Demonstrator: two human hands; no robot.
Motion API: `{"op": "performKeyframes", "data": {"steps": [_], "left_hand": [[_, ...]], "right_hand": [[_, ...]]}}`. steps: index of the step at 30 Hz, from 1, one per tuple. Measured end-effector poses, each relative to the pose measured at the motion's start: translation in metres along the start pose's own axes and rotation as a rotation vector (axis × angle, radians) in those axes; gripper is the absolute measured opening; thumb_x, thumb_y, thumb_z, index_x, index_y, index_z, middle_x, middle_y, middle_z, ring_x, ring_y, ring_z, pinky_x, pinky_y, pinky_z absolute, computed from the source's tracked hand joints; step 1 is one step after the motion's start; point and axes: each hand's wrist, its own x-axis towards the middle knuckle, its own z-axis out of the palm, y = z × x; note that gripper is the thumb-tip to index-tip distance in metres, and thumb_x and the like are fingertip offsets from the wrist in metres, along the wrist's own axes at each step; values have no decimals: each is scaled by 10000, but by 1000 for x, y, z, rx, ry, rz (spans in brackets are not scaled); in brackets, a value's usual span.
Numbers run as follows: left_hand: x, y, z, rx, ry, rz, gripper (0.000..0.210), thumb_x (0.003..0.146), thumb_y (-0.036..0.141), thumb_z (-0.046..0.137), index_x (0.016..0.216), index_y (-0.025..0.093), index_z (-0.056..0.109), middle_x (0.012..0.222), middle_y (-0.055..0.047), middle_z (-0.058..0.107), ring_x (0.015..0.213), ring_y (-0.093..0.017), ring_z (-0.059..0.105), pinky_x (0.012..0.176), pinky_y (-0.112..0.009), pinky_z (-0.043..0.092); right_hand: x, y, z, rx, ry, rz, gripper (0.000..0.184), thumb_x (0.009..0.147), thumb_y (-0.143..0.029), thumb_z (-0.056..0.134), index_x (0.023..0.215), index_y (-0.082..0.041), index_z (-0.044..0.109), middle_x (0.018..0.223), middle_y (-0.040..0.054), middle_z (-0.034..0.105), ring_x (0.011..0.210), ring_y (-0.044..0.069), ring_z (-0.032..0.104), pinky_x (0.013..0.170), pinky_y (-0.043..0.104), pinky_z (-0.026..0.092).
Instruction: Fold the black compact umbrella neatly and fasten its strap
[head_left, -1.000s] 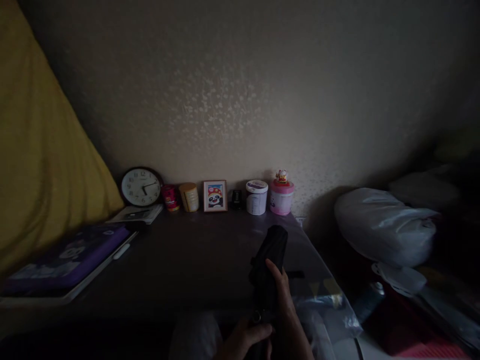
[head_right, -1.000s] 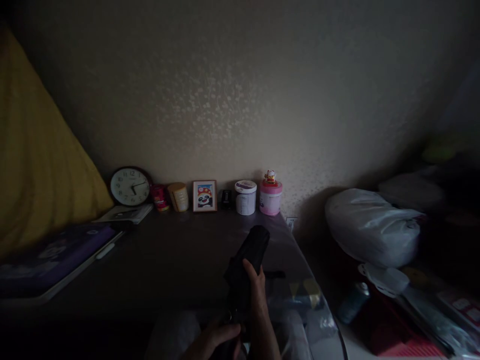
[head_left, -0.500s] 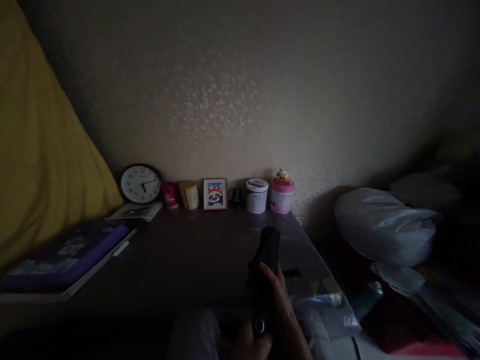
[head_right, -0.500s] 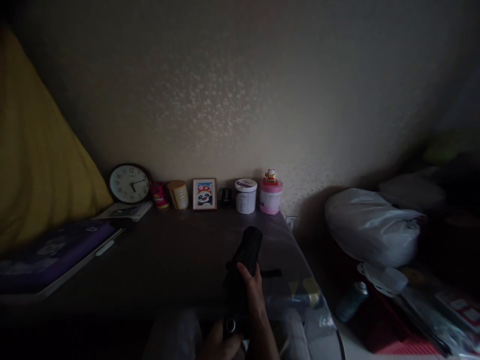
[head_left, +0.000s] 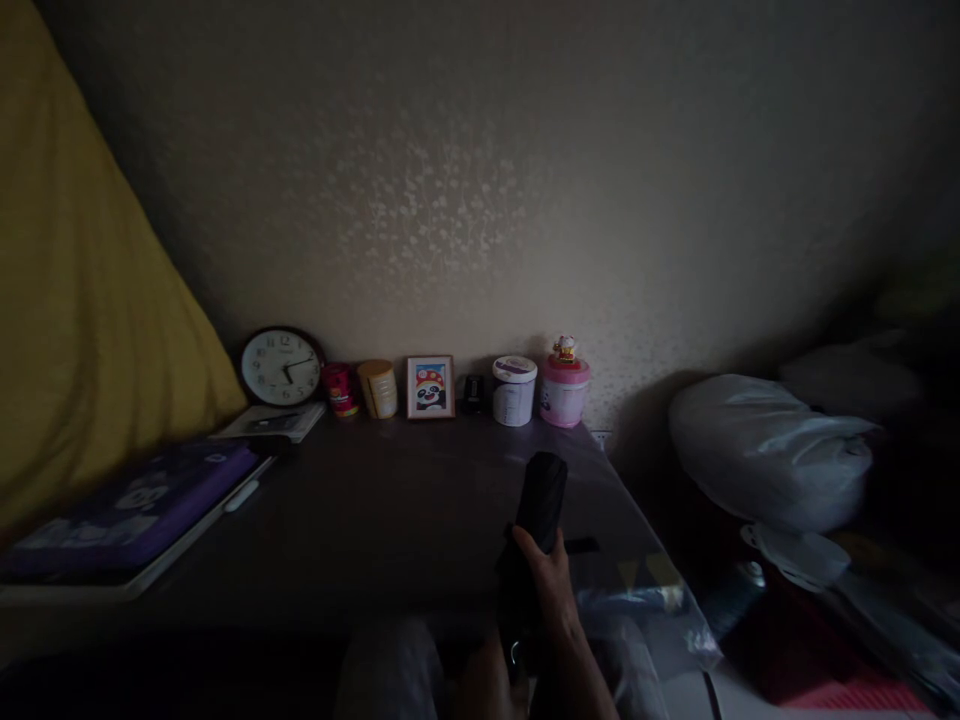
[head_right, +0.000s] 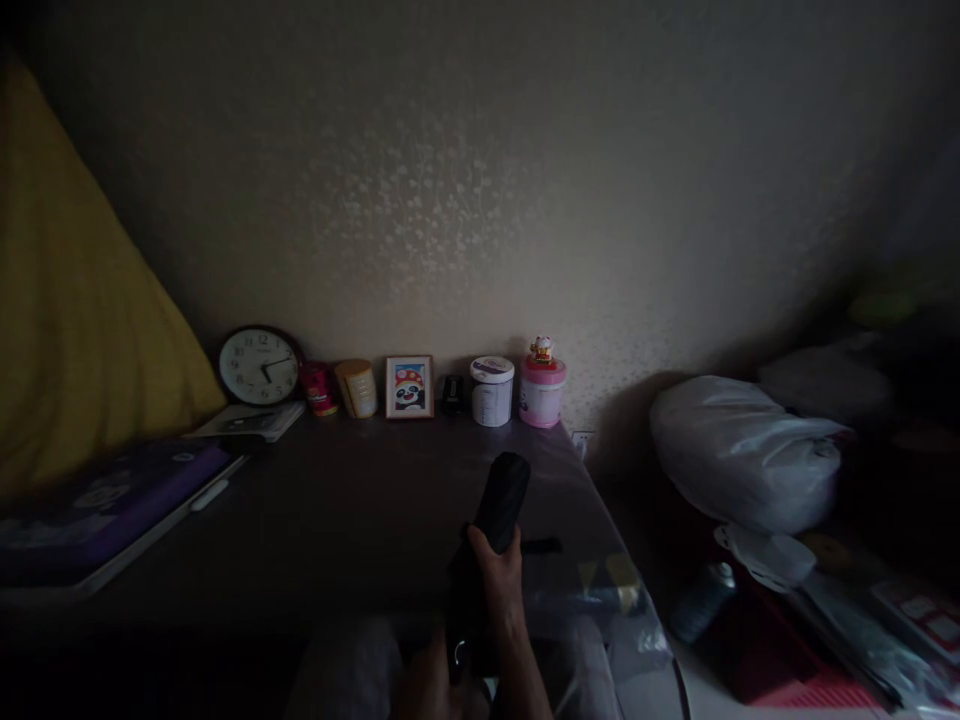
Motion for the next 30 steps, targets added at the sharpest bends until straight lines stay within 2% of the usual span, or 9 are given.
{"op": "performKeyframes", "data": {"steps": [5, 12, 16, 19, 23, 25, 27, 30], "left_hand": [[3, -1, 1, 71, 2, -16, 631, 738, 143, 503, 1326, 113, 275, 1087, -118, 616, 1015, -229, 566, 782, -284, 399], [2, -1, -2, 109, 17, 0, 584, 780, 132, 437, 1335, 94, 258, 1108, -133, 602, 1030, -240, 558, 819, -316, 397], [-2, 2, -8, 156, 23, 43, 570, 799, 128, 404, 1341, 52, 245, 1194, -169, 542, 1083, -241, 525, 872, -317, 383], [-4, 2, -8, 108, 25, 61, 556, 812, 172, 399, 1341, 74, 260, 1208, -159, 537, 1070, -234, 539, 875, -300, 387], [-5, -3, -8, -71, 39, 91, 637, 766, 276, 500, 1332, 82, 282, 1271, -160, 484, 1152, -247, 475, 935, -292, 355], [-5, -4, -12, -231, 5, 102, 729, 723, 319, 553, 1350, 113, 243, 1307, -131, 452, 1196, -240, 429, 962, -284, 339], [-4, -1, -22, -455, -59, 157, 835, 702, 337, 571, 1380, 134, 127, 1343, -107, 412, 1228, -214, 391, 979, -272, 332], [-3, 9, -39, -799, -174, 326, 978, 723, 328, 549, 1364, 112, -157, 1385, -118, 341, 1259, -168, 346, 1002, -275, 323]], "right_hand": [[3, 6, 2, -30, 28, -48, 574, 593, -483, 693, 1040, -186, 489, 799, 12, 634, 721, 207, 612, 600, 283, 490], [-2, 2, 3, -10, 61, -58, 576, 575, -481, 708, 1023, -186, 499, 811, 16, 644, 764, 217, 612, 613, 269, 483], [0, 4, 4, -25, 76, -51, 616, 584, -495, 698, 1071, -187, 480, 858, 22, 642, 799, 219, 609, 630, 265, 483], [3, 8, 2, -37, 97, -57, 663, 571, -494, 707, 1108, -191, 465, 900, 25, 639, 835, 220, 604, 650, 262, 484], [2, 5, -1, 16, 71, -27, 674, 558, -488, 719, 1118, -200, 479, 898, 19, 647, 793, 210, 614, 627, 260, 488], [-2, 0, -3, 66, 27, 6, 665, 551, -485, 723, 1108, -202, 495, 848, 9, 656, 740, 208, 622, 598, 265, 491], [-5, -4, -4, 117, -33, 34, 649, 567, -486, 713, 1107, -198, 497, 803, 8, 659, 701, 211, 626, 578, 276, 494], [-7, -6, -3, 161, -90, 60, 647, 581, -470, 709, 1118, -183, 490, 798, 22, 663, 727, 221, 629, 607, 293, 505]]}}
